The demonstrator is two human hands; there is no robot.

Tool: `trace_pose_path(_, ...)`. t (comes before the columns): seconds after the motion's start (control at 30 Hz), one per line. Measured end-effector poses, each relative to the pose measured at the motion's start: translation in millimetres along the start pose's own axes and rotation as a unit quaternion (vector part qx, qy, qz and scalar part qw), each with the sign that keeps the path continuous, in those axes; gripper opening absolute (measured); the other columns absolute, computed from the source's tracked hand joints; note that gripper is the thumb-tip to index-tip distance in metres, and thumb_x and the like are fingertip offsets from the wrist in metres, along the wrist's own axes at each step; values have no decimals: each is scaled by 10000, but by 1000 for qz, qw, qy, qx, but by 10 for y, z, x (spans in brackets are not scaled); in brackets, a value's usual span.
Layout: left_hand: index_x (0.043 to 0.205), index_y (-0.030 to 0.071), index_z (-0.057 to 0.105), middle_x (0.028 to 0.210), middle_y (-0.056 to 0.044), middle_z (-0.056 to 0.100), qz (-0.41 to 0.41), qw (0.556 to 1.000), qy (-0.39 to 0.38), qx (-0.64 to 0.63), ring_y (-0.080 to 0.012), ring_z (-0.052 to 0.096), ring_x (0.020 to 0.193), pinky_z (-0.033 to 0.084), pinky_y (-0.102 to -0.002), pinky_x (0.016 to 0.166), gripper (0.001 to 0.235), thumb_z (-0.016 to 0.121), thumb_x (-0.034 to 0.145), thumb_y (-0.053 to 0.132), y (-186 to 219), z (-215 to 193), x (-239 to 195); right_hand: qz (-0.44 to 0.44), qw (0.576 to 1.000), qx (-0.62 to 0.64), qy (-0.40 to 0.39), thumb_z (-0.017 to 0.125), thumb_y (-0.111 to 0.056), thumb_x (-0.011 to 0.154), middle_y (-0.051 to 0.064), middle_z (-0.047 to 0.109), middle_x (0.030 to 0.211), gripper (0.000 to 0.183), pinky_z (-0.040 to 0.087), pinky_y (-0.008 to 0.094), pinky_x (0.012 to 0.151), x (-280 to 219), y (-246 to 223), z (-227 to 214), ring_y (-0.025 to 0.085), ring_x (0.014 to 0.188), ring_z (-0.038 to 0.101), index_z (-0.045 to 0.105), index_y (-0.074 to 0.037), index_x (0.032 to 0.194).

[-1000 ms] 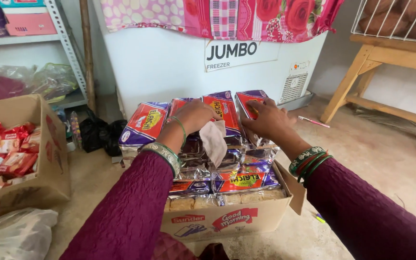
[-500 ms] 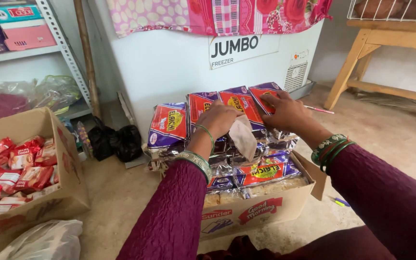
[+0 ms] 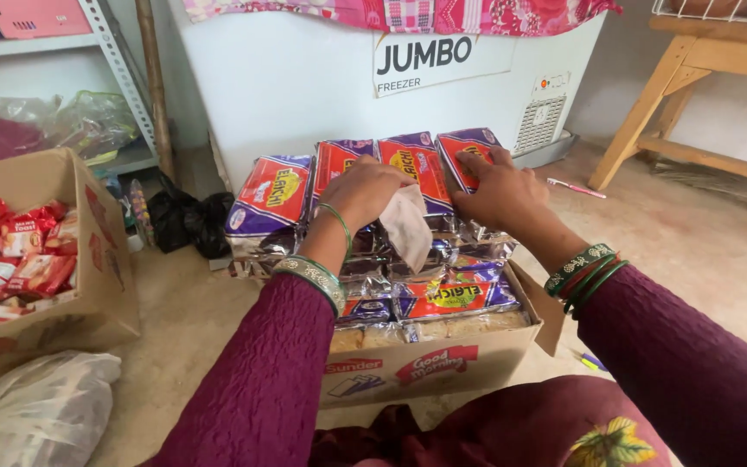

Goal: The person wipes packaged bakery items with a cloth and organizes the packets into a cardboard box by hand.

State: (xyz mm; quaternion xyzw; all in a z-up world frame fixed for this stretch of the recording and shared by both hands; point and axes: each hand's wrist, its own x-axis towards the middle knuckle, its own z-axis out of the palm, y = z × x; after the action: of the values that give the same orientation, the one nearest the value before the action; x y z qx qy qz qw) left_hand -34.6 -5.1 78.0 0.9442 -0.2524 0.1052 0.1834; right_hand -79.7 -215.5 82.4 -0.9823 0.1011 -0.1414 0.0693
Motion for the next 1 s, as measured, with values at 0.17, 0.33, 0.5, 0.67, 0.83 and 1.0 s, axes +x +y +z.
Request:
trace_pose_path(0.17, 1241, 329, 728, 1341, 6, 658, 42, 996, 40, 69, -252, 543, 1285, 450, -447, 1051, 401, 469, 942, 261, -44, 191, 144, -23, 999, 33, -20, 640, -533, 807, 90, 383, 1595, 780, 477, 513, 1047, 55, 155, -25, 438, 1295, 557, 419, -424, 1546)
trace_pose_path(0.33, 1224, 272, 762, 1339, -45, 692, 50, 998, 7, 32, -252, 634, 1234, 500, -380, 1051, 349, 518, 985, 200, -267, 262, 468, -78, 995, 59, -38, 717, -549, 742, 131, 370, 1571, 861, 474, 490, 1035, 141, 279, -65, 414, 1280, 557, 430, -355, 1529)
trace_pose_path(0.5, 1198, 301, 764, 1223, -82, 697, 88, 982, 25, 164, -303, 611, 1144, 479, -403, 946, 396, 576, 884, 149, -273, 283, 524, -80, 989, 128, 2, 720, -481, 759, 102, 406, 1566, 782, 467, 504, 1024, 238, 505, -84, 395, 1307, 536, 492, -322, 1491)
trace_pose_path(0.67, 1148, 282, 786, 1213, -20, 719, 50, 994, 25, 91, -240, 657, 1107, 515, -378, 960, 323, 565, 936, 179, -197, 225, 435, -118, 958, 227, 129, 686, -427, 812, 183, 424, 1552, 736, 496, 464, 1033, 249, 1099, 79, 374, 1257, 603, 509, -202, 1489)
trace_pose_path(0.83, 1075, 244, 817, 1140, -35, 747, 119, 981, 114, 99, -257, 647, 1106, 501, -381, 948, 338, 551, 880, 167, -205, 289, 320, -84, 934, 254, 238, 699, -392, 893, 233, 390, 1583, 706, 482, 457, 1047, 242, 1858, 546, 411, 1347, 541, 510, -149, 1528)
trace_pose_path(1.0, 963, 249, 850, 1078, -38, 721, -41, 991, 98, -77, -251, 660, 1006, 500, -382, 880, 400, 454, 909, 253, -117, 223, 225, -7, 945, 223, 237, 719, -366, 875, 226, 381, 1587, 740, 462, 473, 1080, 258, 2539, 1329, 432, 1378, 497, 511, -160, 1555)
